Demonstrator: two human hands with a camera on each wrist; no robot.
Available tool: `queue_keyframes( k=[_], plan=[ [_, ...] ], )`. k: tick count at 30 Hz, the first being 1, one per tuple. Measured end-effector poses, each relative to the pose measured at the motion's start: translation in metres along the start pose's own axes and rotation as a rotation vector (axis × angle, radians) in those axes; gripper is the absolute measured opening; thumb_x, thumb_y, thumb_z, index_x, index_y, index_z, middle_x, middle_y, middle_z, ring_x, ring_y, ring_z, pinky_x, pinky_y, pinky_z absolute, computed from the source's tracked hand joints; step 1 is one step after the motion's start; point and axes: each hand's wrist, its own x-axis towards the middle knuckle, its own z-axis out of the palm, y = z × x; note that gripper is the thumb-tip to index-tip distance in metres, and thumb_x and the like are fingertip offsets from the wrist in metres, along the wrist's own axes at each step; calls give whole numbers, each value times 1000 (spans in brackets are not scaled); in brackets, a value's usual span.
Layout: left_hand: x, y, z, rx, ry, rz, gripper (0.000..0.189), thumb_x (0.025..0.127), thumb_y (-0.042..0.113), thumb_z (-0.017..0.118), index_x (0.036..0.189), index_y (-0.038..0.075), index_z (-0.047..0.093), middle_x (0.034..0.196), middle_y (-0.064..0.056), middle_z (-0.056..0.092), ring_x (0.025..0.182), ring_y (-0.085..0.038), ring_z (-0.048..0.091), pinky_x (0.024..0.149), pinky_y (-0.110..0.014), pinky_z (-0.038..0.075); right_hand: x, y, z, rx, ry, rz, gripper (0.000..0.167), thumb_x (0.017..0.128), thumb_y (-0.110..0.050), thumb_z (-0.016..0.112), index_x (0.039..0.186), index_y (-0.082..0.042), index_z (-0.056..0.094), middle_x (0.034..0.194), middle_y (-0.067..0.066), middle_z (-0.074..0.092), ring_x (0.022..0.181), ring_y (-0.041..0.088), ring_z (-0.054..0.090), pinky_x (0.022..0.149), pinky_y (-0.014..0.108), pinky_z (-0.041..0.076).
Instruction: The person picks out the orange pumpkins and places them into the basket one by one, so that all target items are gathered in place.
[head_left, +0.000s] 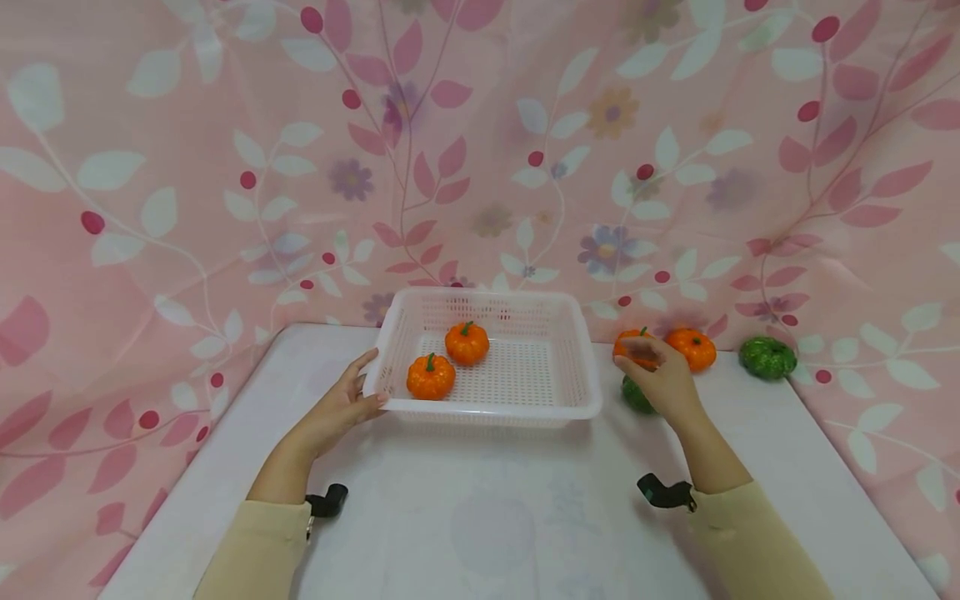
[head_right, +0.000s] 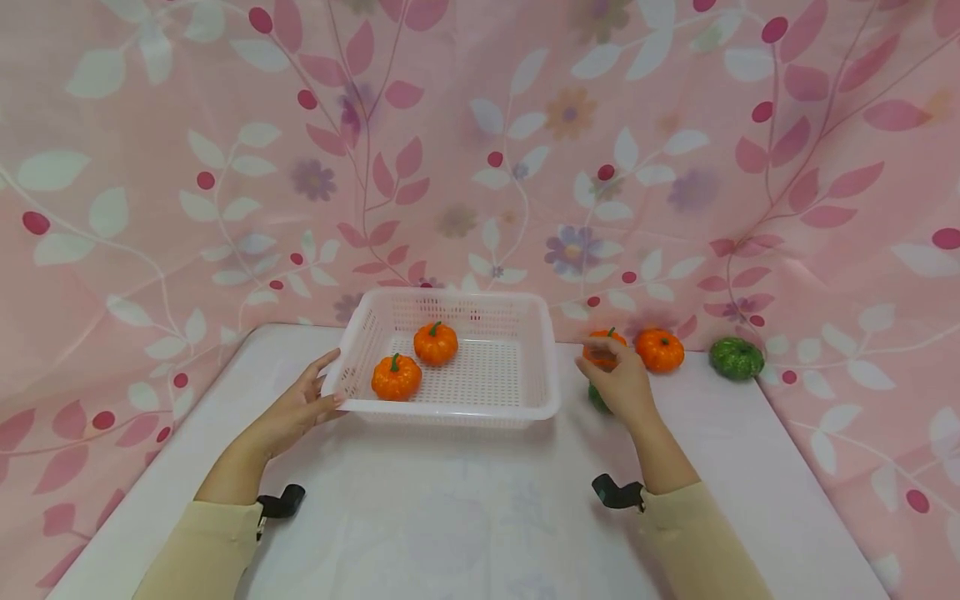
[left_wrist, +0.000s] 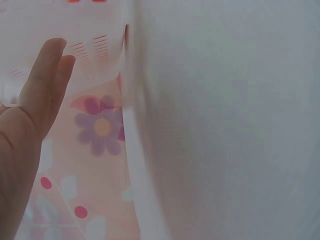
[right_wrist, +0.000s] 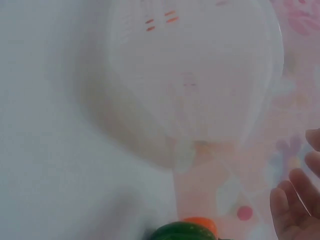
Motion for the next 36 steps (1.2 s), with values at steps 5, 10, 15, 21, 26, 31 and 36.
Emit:
queue_keyframes(
  k=[5,10,15,21,26,31,36],
  plan=[
    [0,0,0,-10,2,-6,87,99,5,62,161,23,3,155,-27,29,115,-19,57,100,-35,51,3,13,-6,-25,18,45,47,97,-36,67,129,-3,61,128,18,62,119,30,55,103,39,48],
    [0,0,0,-7,7,-8,88,99,6,62,161,23,3,154,-27,30,115,-18,57,100,-34,51,7,22,-12,-34,41,77,51,97,-36,67,133,-1,58,132,21,59,123,36,52,106,54,43],
    [0,1,0,-4,10,-12,87,99,5,61,161,22,4,153,-27,32,114,-18,58,100,-35,51,11,32,-15,-35,62,117,52,97,-35,66,135,0,57,134,19,58,124,34,52,106,51,45],
    [0,1,2,4,14,-19,86,99,5,60,161,24,4,155,-25,30,124,-32,51,100,-35,51,14,40,-20,-34,50,187,58,97,-43,64,140,-4,54,139,18,53,126,35,49,105,50,45],
    [0,2,3,0,14,-21,85,100,3,58,161,24,3,157,-24,28,134,-46,38,101,-34,50,16,45,-25,-34,61,218,60,97,-45,64,141,-6,54,140,20,53,126,37,49,99,42,51],
    [0,2,3,-3,13,-20,85,100,2,58,161,25,3,158,-23,27,135,-46,37,101,-34,50,22,53,-29,-41,83,217,53,97,-38,65,137,-4,57,137,21,54,125,38,50,88,26,49],
    [0,2,3,-2,13,-22,85,100,3,58,161,25,3,158,-23,27,135,-46,37,101,-34,50,28,62,-30,-32,67,243,56,97,-40,65,139,-3,55,141,21,51,127,38,48,96,39,50]
  ],
)
